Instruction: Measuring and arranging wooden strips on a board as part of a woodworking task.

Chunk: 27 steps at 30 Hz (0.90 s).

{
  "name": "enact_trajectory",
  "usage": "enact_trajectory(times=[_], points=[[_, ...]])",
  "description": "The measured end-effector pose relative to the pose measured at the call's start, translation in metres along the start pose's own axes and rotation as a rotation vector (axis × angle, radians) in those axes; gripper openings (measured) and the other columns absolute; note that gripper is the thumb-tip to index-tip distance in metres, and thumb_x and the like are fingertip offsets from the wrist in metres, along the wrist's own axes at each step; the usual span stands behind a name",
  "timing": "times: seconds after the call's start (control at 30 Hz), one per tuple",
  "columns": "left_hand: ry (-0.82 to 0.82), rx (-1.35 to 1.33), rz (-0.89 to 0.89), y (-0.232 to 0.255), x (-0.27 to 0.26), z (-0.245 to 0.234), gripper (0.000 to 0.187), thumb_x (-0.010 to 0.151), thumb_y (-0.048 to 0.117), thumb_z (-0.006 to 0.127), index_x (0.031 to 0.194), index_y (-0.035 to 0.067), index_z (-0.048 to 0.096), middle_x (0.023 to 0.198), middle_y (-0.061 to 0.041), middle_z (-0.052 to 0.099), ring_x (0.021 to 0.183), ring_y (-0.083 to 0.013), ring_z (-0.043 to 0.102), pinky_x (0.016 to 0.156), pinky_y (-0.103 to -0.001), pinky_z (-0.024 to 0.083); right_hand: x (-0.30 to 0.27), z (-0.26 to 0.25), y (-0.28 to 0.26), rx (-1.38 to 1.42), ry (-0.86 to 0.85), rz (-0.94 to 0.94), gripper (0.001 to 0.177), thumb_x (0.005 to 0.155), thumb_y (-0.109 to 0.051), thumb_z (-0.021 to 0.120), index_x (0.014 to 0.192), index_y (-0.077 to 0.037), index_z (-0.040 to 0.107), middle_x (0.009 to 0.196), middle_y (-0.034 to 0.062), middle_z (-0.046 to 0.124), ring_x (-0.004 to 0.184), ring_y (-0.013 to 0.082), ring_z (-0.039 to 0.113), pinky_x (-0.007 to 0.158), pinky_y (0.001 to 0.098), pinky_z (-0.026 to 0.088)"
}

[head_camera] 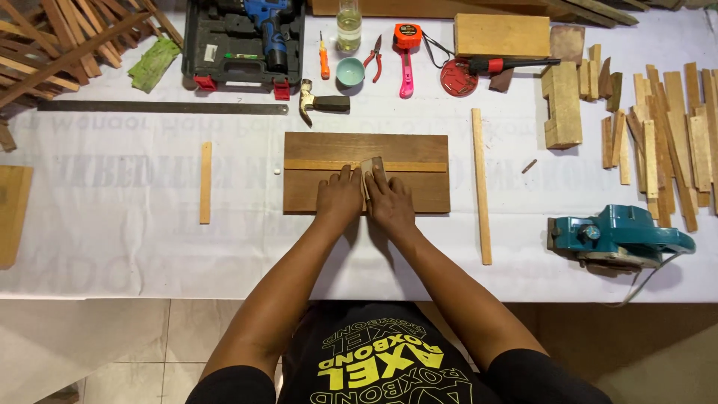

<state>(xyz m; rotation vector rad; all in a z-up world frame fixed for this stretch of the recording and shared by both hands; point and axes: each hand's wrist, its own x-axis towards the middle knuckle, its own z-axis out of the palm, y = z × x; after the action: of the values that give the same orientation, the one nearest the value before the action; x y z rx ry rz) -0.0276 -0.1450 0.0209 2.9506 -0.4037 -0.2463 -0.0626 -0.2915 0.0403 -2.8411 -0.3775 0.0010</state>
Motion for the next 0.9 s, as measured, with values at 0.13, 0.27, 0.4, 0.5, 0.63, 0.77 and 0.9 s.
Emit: enact_trajectory(times=[0.13, 0.27, 0.4, 0.5, 0.63, 0.77, 0.9], points=[[0.092, -0.161, 0.061, -0.040, -0.013, -0.003, 0.048, 0.098, 0.020, 0.052, 0.144, 0.011, 0.058, 0.137, -0.018, 0.062, 0.115, -0.0340, 0.066, 0.099, -0.055, 0.047, 0.013, 0.033, -0.034, 0.022, -0.006, -0.040, 0.054, 0.097, -0.026, 0.053, 0.149, -0.011, 0.051, 0.161, 0.0098, 0.043, 0.110, 0.0318, 0.051, 0.090, 0.0470, 0.039], [0.071, -0.407, -0.014, -0.087, -0.033, -0.035, 0.044, 0.098, 0.020, 0.053, 0.139, 0.009, 0.060, 0.140, -0.018, 0.060, 0.118, -0.0364, 0.064, 0.101, -0.050, 0.050, 0.024, 0.054, -0.086, 0.012, 0.061, -0.064, 0.054, 0.096, -0.022, 0.049, 0.149, -0.011, 0.050, 0.163, 0.0106, 0.042, 0.114, 0.0325, 0.051, 0.094, 0.0457, 0.039], [0.101, -0.581, -0.070, -0.154, -0.054, -0.027, 0.041, 0.098, 0.016, 0.053, 0.137, 0.009, 0.061, 0.143, -0.019, 0.057, 0.124, -0.0379, 0.060, 0.101, -0.045, 0.050, 0.033, 0.077, -0.151, 0.058, 0.091, -0.095, 0.056, 0.097, -0.021, 0.049, 0.151, -0.007, 0.049, 0.162, 0.0152, 0.040, 0.116, 0.0329, 0.051, 0.097, 0.0455, 0.038], [0.116, -0.630, -0.087, -0.196, -0.076, -0.021, 0.041, 0.097, 0.013, 0.055, 0.137, 0.009, 0.061, 0.145, -0.019, 0.056, 0.125, -0.0356, 0.061, 0.103, -0.043, 0.050, 0.035, 0.091, -0.192, 0.049, 0.125, -0.150, 0.057, 0.096, -0.022, 0.050, 0.150, -0.005, 0.049, 0.161, 0.0172, 0.041, 0.116, 0.0333, 0.051, 0.098, 0.0451, 0.038], [0.177, -0.611, -0.075, -0.233, -0.099, -0.005, 0.040, 0.096, 0.008, 0.057, 0.136, 0.008, 0.064, 0.144, -0.020, 0.058, 0.123, -0.0374, 0.064, 0.101, -0.044, 0.053, 0.033, 0.104, -0.231, 0.044, 0.060, -0.157, 0.057, 0.095, -0.024, 0.050, 0.150, -0.006, 0.049, 0.161, 0.0165, 0.041, 0.114, 0.0328, 0.052, 0.097, 0.0449, 0.038], [0.016, -0.582, -0.068, -0.238, -0.127, -0.041, 0.046, 0.093, 0.004, 0.060, 0.139, 0.005, 0.059, 0.146, -0.023, 0.053, 0.108, -0.0392, 0.069, 0.089, -0.044, 0.059, 0.030, 0.119, -0.241, 0.029, -0.075, -0.142, 0.056, 0.100, -0.029, 0.049, 0.152, -0.009, 0.047, 0.161, 0.0152, 0.040, 0.112, 0.0318, 0.052, 0.096, 0.0450, 0.037], [0.002, -0.325, 0.009, -0.237, -0.142, -0.072, 0.041, 0.093, 0.006, 0.063, 0.134, 0.005, 0.064, 0.146, -0.019, 0.057, 0.106, -0.0366, 0.071, 0.091, -0.045, 0.059, 0.030, 0.108, -0.246, -0.021, -0.133, -0.145, 0.056, 0.100, -0.035, 0.051, 0.151, -0.014, 0.047, 0.162, 0.0138, 0.039, 0.113, 0.0316, 0.052, 0.097, 0.0453, 0.036]])
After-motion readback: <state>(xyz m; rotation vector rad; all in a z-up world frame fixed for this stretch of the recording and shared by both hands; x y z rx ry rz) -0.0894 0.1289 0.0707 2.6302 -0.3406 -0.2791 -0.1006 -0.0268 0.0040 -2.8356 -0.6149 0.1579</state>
